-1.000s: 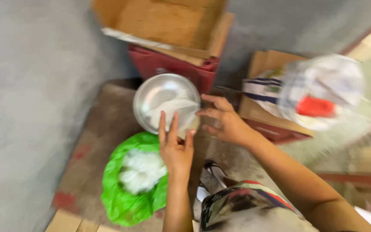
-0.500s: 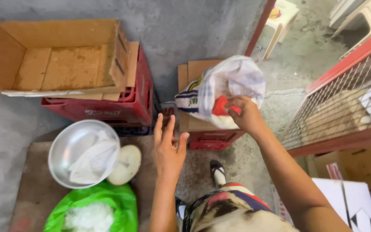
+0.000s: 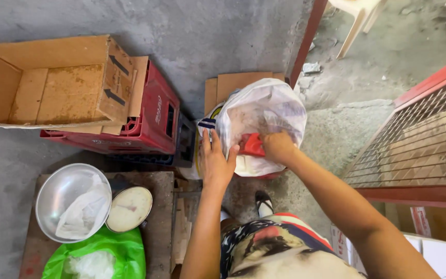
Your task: Portioning out agricultural powder or premix into small bags using a scoop and a weighing scale.
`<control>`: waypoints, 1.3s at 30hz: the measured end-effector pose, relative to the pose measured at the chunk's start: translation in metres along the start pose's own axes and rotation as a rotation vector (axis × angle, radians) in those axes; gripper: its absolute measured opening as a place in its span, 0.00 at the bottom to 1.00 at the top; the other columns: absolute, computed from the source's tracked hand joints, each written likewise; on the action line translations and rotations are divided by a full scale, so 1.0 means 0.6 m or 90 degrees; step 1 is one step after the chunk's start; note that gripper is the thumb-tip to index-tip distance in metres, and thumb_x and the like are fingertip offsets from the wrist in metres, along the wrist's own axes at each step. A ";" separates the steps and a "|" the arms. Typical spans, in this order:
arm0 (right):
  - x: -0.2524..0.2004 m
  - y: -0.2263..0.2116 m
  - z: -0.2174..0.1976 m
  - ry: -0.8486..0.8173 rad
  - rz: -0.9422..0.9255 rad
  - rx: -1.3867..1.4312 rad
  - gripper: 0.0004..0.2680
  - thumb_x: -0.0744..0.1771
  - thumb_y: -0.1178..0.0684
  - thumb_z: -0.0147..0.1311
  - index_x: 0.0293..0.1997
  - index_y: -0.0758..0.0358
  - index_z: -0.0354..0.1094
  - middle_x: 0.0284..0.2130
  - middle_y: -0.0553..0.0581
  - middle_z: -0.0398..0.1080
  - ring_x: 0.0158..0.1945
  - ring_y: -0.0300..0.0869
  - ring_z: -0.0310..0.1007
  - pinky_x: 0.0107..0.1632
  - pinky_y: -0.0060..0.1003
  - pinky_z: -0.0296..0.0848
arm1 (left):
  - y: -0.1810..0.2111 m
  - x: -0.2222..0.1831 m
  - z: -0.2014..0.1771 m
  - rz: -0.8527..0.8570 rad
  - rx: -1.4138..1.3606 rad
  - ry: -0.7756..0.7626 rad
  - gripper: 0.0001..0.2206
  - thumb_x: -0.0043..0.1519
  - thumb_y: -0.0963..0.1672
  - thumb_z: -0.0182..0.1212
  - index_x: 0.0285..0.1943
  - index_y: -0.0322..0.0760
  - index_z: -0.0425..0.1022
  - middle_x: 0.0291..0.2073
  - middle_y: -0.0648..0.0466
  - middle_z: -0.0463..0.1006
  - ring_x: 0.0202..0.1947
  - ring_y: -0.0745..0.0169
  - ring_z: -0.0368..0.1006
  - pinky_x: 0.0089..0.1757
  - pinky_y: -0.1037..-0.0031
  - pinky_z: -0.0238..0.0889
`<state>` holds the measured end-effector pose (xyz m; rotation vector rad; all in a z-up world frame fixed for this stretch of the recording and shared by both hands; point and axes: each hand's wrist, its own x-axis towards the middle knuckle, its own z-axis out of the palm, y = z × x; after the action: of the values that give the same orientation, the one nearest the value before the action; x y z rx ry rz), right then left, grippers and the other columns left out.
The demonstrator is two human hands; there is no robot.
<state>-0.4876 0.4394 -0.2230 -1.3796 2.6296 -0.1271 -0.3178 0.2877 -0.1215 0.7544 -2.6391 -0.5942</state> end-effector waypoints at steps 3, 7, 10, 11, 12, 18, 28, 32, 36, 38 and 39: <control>-0.004 0.034 -0.020 -0.003 0.041 -0.027 0.08 0.65 0.48 0.52 0.39 0.57 0.76 0.28 0.60 0.79 0.32 0.51 0.81 0.37 0.48 0.76 | -0.026 0.016 0.039 0.003 0.090 -0.007 0.32 0.62 0.52 0.59 0.73 0.31 0.62 0.74 0.39 0.56 0.68 0.31 0.59 0.61 0.50 0.55; 0.005 0.059 -0.021 0.011 0.068 -0.069 0.07 0.64 0.51 0.52 0.30 0.56 0.77 0.27 0.60 0.79 0.31 0.49 0.81 0.36 0.46 0.76 | -0.026 0.023 0.037 -0.022 0.076 -0.023 0.25 0.67 0.49 0.54 0.72 0.37 0.66 0.74 0.45 0.59 0.69 0.32 0.58 0.60 0.50 0.53; 0.037 0.048 0.013 0.032 0.064 -0.083 0.06 0.63 0.51 0.54 0.28 0.56 0.77 0.27 0.60 0.78 0.31 0.50 0.80 0.35 0.47 0.77 | -0.039 0.027 0.034 0.004 0.068 0.014 0.23 0.68 0.49 0.53 0.70 0.37 0.69 0.73 0.46 0.60 0.68 0.35 0.60 0.62 0.51 0.51; 0.049 0.040 0.024 0.060 0.063 -0.048 0.07 0.63 0.49 0.55 0.29 0.56 0.77 0.26 0.61 0.78 0.31 0.52 0.80 0.35 0.48 0.76 | -0.040 0.030 0.029 -0.009 0.045 0.012 0.23 0.68 0.49 0.52 0.70 0.37 0.69 0.73 0.47 0.61 0.67 0.37 0.61 0.63 0.51 0.52; 0.063 0.031 0.036 0.088 0.060 -0.012 0.07 0.63 0.47 0.57 0.29 0.57 0.77 0.25 0.62 0.77 0.30 0.53 0.79 0.35 0.48 0.76 | -0.042 0.033 0.022 -0.024 0.022 0.012 0.23 0.68 0.49 0.52 0.70 0.38 0.70 0.74 0.47 0.62 0.67 0.38 0.61 0.63 0.52 0.52; 0.077 -0.005 -0.077 0.132 0.009 0.014 0.07 0.64 0.44 0.59 0.34 0.54 0.76 0.22 0.61 0.75 0.27 0.55 0.78 0.34 0.51 0.74 | -0.071 0.056 0.003 -0.001 -0.007 0.036 0.22 0.67 0.48 0.52 0.68 0.37 0.71 0.74 0.44 0.60 0.68 0.39 0.61 0.60 0.50 0.52; 0.119 -0.071 -0.088 0.208 -0.018 0.072 0.08 0.63 0.44 0.60 0.36 0.55 0.77 0.22 0.62 0.75 0.26 0.56 0.77 0.30 0.51 0.73 | -0.054 0.068 -0.011 0.018 -0.001 -0.005 0.21 0.68 0.48 0.52 0.68 0.36 0.72 0.73 0.47 0.62 0.64 0.42 0.67 0.63 0.49 0.51; 0.112 -0.041 -0.052 0.125 -0.009 0.043 0.08 0.64 0.44 0.59 0.34 0.55 0.76 0.22 0.62 0.75 0.27 0.55 0.78 0.32 0.50 0.75 | -0.044 0.071 -0.029 0.014 -0.024 -0.031 0.21 0.67 0.47 0.53 0.69 0.37 0.71 0.74 0.49 0.61 0.62 0.42 0.67 0.63 0.49 0.52; 0.073 0.019 -0.069 0.006 0.036 -0.070 0.08 0.65 0.45 0.57 0.30 0.55 0.76 0.25 0.60 0.77 0.30 0.51 0.79 0.33 0.48 0.76 | -0.044 0.061 -0.031 -0.020 -0.023 -0.055 0.22 0.66 0.48 0.53 0.70 0.38 0.70 0.73 0.49 0.60 0.63 0.39 0.65 0.61 0.45 0.49; 0.067 0.030 -0.047 -0.019 0.048 -0.091 0.08 0.65 0.45 0.57 0.31 0.56 0.76 0.25 0.60 0.77 0.30 0.51 0.80 0.33 0.47 0.77 | -0.043 0.062 -0.029 -0.013 -0.038 -0.056 0.22 0.67 0.47 0.53 0.70 0.37 0.70 0.74 0.49 0.60 0.64 0.38 0.65 0.61 0.45 0.50; 0.063 0.035 -0.035 -0.043 0.061 -0.108 0.08 0.65 0.46 0.57 0.32 0.57 0.76 0.26 0.60 0.77 0.31 0.50 0.80 0.32 0.47 0.77 | -0.043 0.060 -0.027 -0.005 -0.049 -0.059 0.23 0.67 0.47 0.52 0.70 0.36 0.69 0.74 0.48 0.60 0.65 0.38 0.64 0.60 0.45 0.50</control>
<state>-0.5292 0.4202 -0.2098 -1.2777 2.6964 0.1569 -0.3293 0.2429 -0.1126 0.7307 -2.6804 -0.7441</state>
